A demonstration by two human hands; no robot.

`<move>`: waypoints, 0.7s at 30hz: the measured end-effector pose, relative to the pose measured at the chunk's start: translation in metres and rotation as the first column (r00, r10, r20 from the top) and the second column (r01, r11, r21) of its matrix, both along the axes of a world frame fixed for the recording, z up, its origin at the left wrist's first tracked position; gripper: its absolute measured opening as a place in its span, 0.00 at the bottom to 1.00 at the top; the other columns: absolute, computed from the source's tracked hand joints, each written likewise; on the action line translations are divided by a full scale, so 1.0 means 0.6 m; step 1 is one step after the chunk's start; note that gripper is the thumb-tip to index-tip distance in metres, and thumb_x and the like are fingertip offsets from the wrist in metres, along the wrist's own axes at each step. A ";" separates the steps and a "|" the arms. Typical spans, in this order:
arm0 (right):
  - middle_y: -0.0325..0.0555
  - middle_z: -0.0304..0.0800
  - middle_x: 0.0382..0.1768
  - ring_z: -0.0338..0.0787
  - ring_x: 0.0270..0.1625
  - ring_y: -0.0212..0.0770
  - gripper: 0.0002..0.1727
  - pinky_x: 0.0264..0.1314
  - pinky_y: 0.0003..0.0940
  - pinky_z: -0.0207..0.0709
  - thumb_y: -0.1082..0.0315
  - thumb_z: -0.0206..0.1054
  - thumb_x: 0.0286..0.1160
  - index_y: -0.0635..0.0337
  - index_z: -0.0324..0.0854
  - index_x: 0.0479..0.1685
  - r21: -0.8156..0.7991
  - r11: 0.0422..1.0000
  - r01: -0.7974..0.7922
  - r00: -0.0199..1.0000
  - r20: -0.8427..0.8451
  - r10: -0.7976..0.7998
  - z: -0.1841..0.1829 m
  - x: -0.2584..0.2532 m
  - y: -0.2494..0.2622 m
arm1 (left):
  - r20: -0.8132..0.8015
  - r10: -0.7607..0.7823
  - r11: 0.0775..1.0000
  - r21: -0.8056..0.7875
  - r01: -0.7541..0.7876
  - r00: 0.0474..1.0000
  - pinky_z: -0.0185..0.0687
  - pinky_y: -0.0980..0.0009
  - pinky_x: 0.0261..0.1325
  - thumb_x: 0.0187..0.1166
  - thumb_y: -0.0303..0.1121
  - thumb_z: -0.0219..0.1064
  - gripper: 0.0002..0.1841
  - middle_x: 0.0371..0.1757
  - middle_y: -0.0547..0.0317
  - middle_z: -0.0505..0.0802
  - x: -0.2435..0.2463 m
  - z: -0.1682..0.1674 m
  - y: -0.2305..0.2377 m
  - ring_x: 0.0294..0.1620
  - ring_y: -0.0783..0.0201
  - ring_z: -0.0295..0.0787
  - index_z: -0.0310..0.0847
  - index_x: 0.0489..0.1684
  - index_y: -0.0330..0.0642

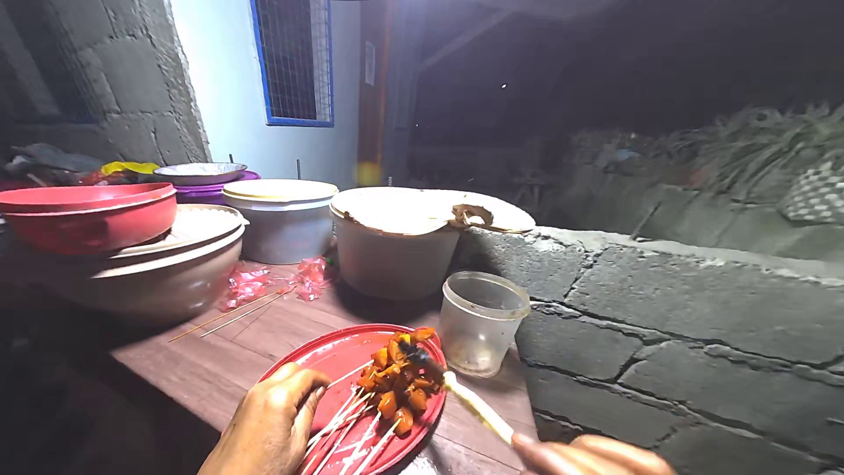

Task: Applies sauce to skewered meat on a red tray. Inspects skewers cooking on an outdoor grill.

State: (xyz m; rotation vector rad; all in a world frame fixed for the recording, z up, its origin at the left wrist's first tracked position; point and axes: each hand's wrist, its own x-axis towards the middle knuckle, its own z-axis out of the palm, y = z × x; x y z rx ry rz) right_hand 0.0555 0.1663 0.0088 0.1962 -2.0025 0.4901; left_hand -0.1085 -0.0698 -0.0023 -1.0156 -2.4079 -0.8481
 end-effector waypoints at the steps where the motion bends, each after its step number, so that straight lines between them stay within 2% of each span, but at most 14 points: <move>1: 0.51 0.89 0.35 0.82 0.48 0.41 0.12 0.62 0.28 0.70 0.66 0.64 0.84 0.66 0.89 0.44 -0.001 1.000 0.026 1.000 -0.015 -0.026 0.004 -0.005 0.010 | 0.003 -0.007 1.000 0.006 0.007 1.000 0.86 0.71 0.43 0.81 0.35 0.59 0.14 0.36 0.59 0.93 0.001 0.000 0.000 0.37 0.66 0.91 0.93 0.43 0.44; 6: 0.48 0.88 0.35 0.81 0.49 0.35 0.13 0.61 0.22 0.69 0.64 0.63 0.86 0.66 0.88 0.44 -0.022 0.997 0.076 0.996 -0.045 -0.077 0.010 -0.022 0.037 | 0.042 -0.057 0.998 0.020 0.057 0.997 0.86 0.72 0.44 0.82 0.34 0.58 0.14 0.36 0.59 0.93 0.001 0.002 0.000 0.36 0.68 0.90 0.93 0.44 0.44; 11: 0.50 0.88 0.35 0.81 0.48 0.40 0.11 0.62 0.26 0.69 0.67 0.65 0.84 0.66 0.89 0.43 -0.040 0.999 -0.027 1.000 -0.012 0.026 -0.007 -0.010 -0.002 | 0.054 -0.063 0.998 0.014 0.063 0.997 0.86 0.73 0.44 0.82 0.34 0.57 0.14 0.36 0.59 0.93 -0.003 -0.002 -0.003 0.37 0.69 0.90 0.92 0.44 0.43; 13: 0.50 0.89 0.35 0.81 0.49 0.41 0.12 0.63 0.28 0.68 0.66 0.65 0.84 0.65 0.89 0.44 -0.025 1.000 -0.005 1.000 -0.004 0.005 -0.012 -0.008 -0.004 | 0.058 -0.066 0.998 0.012 0.065 0.996 0.86 0.73 0.44 0.82 0.35 0.57 0.14 0.37 0.60 0.93 -0.004 -0.003 -0.004 0.37 0.69 0.90 0.92 0.44 0.44; 18: 0.49 0.88 0.34 0.82 0.48 0.37 0.12 0.62 0.24 0.70 0.66 0.64 0.85 0.67 0.88 0.42 -0.047 0.996 0.077 0.997 -0.008 -0.078 -0.010 -0.017 0.031 | 0.101 -0.101 0.995 0.020 0.100 0.990 0.85 0.74 0.45 0.83 0.34 0.57 0.14 0.37 0.59 0.93 -0.004 0.000 -0.008 0.37 0.70 0.90 0.92 0.44 0.43; 21: 0.50 0.89 0.33 0.82 0.47 0.39 0.13 0.61 0.25 0.71 0.66 0.64 0.85 0.67 0.89 0.42 -0.036 0.996 0.087 0.996 -0.002 -0.087 -0.011 -0.014 0.027 | 0.131 -0.103 0.995 0.020 0.101 0.986 0.84 0.75 0.44 0.83 0.34 0.57 0.14 0.37 0.60 0.93 -0.007 0.000 -0.009 0.37 0.72 0.89 0.92 0.45 0.44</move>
